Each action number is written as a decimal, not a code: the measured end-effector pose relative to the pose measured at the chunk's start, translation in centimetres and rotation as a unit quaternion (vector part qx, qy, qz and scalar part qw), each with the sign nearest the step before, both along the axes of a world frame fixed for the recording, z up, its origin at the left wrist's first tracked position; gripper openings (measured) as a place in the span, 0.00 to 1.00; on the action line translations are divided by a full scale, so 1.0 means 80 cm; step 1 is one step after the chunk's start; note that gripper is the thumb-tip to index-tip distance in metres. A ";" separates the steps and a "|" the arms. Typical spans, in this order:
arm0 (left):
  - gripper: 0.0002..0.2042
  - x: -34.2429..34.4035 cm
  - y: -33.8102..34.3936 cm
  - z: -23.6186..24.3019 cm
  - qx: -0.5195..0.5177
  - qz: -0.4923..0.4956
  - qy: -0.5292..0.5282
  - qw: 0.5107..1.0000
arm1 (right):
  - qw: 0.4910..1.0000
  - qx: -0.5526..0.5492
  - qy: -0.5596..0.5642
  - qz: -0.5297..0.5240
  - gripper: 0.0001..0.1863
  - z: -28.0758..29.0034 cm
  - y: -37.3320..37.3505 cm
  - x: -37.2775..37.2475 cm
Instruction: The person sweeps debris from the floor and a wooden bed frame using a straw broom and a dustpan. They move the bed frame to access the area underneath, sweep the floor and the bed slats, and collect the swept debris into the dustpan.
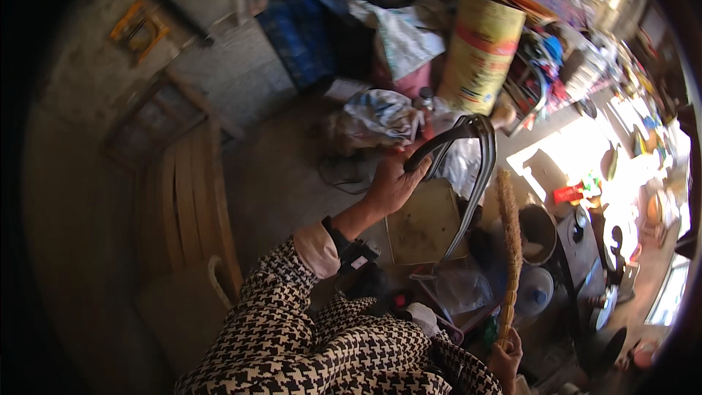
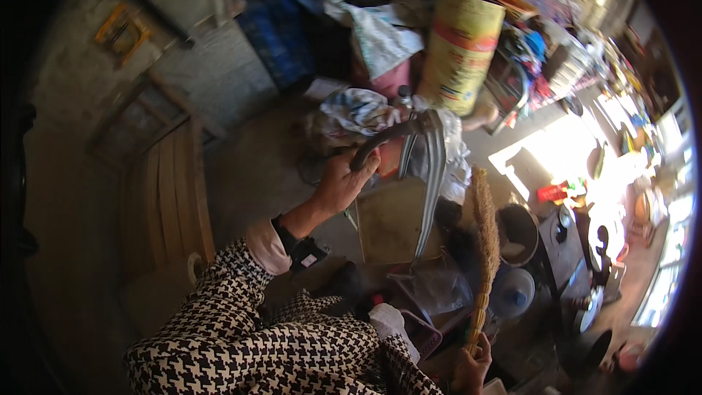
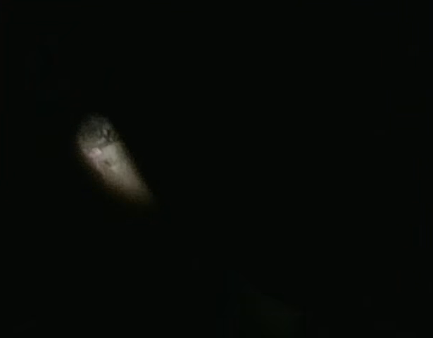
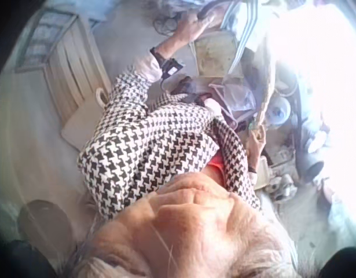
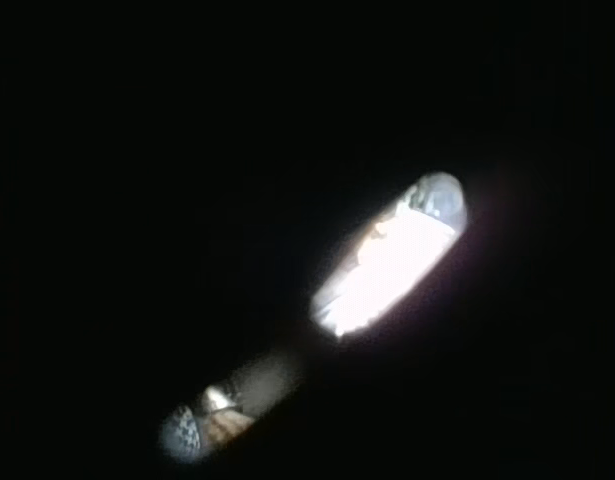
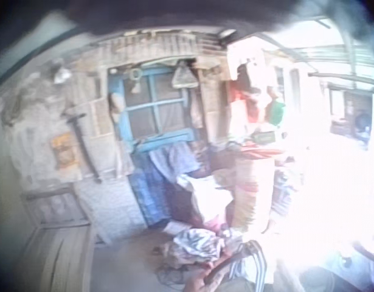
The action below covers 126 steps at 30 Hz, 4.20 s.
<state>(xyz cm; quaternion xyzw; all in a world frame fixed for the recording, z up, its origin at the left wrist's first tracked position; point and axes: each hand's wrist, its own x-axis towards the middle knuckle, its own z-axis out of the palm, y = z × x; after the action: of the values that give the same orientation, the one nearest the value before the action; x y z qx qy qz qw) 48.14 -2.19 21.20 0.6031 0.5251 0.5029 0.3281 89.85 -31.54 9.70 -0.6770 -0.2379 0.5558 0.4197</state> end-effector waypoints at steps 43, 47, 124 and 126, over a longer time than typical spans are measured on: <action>0.10 -0.504 -0.344 -0.366 -0.209 0.667 -0.439 0.564 | 0.603 0.011 -0.164 0.781 0.35 -0.050 0.596 -0.700; 0.09 -0.483 -0.376 -0.396 -0.209 0.710 -0.456 0.495 | 0.615 -0.037 -0.169 0.769 0.35 -0.085 0.638 -0.746; 0.14 -1.402 0.247 -0.166 -0.065 0.517 -0.418 0.744 | 0.578 0.317 0.021 0.752 0.32 -0.032 0.967 -1.800; 0.14 -1.432 0.251 -0.169 -0.054 0.524 -0.438 0.728 | 0.575 0.336 0.043 0.745 0.34 -0.014 0.964 -1.836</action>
<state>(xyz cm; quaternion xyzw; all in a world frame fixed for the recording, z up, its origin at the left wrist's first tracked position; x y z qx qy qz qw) -66.39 17.93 7.70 -0.0741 0.5824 0.7738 0.2378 -57.03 45.58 8.59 -0.0468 -0.8094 0.5818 0.0645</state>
